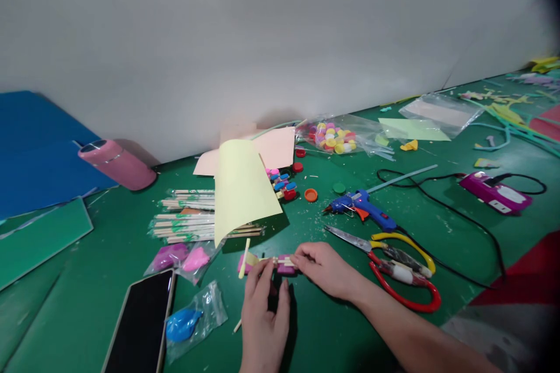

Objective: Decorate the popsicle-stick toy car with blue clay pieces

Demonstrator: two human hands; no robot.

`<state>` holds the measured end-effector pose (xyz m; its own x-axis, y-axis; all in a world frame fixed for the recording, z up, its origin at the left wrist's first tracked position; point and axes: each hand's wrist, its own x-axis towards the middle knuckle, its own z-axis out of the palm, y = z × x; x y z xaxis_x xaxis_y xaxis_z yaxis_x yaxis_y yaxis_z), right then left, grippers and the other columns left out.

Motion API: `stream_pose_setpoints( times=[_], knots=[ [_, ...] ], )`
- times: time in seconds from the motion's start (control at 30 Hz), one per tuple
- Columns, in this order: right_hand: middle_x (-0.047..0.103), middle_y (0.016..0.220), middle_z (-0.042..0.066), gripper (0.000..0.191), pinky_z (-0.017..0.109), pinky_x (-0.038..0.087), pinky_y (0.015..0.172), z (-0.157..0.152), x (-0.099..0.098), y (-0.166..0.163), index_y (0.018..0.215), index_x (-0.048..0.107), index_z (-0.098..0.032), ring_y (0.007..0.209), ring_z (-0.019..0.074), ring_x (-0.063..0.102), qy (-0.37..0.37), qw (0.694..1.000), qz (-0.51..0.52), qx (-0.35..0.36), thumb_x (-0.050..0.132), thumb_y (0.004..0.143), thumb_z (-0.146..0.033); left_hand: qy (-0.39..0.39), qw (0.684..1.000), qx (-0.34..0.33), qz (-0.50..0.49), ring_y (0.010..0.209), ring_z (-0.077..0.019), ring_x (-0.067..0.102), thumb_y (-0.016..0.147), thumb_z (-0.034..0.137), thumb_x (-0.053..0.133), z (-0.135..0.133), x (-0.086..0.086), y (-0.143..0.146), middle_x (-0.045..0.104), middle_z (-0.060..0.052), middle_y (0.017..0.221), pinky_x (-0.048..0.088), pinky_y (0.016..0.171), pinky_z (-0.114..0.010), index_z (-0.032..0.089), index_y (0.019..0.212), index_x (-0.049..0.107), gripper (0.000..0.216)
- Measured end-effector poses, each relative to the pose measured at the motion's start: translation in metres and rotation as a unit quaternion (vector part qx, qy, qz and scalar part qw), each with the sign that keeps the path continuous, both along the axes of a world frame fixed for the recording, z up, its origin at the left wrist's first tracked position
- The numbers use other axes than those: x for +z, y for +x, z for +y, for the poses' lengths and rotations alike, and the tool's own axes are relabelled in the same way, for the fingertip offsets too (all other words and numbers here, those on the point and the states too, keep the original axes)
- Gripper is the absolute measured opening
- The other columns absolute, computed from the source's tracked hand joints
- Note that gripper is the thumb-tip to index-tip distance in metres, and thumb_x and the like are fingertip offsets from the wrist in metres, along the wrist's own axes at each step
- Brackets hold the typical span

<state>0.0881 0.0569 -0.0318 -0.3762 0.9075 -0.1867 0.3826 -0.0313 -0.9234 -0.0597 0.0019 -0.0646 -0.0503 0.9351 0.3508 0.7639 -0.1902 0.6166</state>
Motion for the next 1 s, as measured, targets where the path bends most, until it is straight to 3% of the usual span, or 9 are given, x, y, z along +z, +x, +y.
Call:
stream_pose_setpoints(
  times=[1.0],
  knots=[
    [0.042,0.056,-0.004,0.027,0.018,0.027,0.048,-0.0003,-0.0013,0.0005,0.061,0.048,-0.014,0.054,0.0079,0.036,-0.004,1.0,0.007,0.005,0.044,0.082,-0.03,0.003,1.0,-0.007,-0.01,0.103,-0.0224,0.051,0.077,0.021,0.049,-0.0014,0.003,0.002,0.052,-0.014,0.109,0.044,0.088,-0.038,0.011,0.107,0.052,0.031]
  ],
)
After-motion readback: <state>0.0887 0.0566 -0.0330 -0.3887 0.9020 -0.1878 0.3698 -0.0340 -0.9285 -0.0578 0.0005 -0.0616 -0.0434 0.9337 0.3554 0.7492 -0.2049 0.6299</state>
